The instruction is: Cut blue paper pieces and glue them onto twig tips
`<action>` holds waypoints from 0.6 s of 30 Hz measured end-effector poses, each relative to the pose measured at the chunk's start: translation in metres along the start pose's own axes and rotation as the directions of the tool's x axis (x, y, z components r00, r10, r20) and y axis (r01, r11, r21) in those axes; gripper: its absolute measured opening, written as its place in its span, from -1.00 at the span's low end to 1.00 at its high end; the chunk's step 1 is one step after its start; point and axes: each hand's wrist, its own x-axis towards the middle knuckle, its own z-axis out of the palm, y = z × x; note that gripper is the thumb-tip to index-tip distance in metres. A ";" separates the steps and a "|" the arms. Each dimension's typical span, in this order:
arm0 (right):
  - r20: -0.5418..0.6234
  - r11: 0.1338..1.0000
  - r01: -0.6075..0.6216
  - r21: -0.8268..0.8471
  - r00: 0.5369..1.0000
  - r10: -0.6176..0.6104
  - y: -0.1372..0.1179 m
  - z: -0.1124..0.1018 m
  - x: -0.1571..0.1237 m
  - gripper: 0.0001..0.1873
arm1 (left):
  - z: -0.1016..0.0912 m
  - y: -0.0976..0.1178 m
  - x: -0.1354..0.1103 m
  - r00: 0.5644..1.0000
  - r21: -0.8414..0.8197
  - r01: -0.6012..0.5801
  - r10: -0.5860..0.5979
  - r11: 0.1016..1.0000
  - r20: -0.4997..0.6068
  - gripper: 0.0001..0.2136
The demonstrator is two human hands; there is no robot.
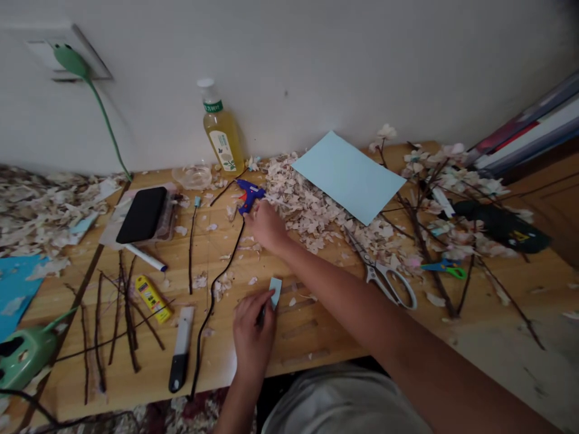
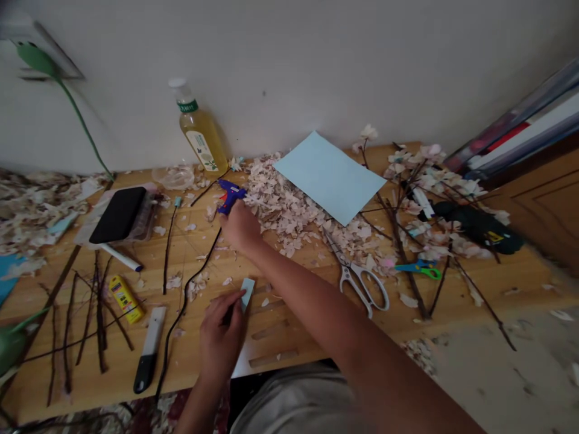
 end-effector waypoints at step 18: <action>0.005 0.971 -0.230 0.060 0.973 0.230 -0.054 0.017 0.053 -0.49 | -0.001 -0.003 0.001 0.999 -0.062 -0.024 0.022 0.998 -0.029 -0.79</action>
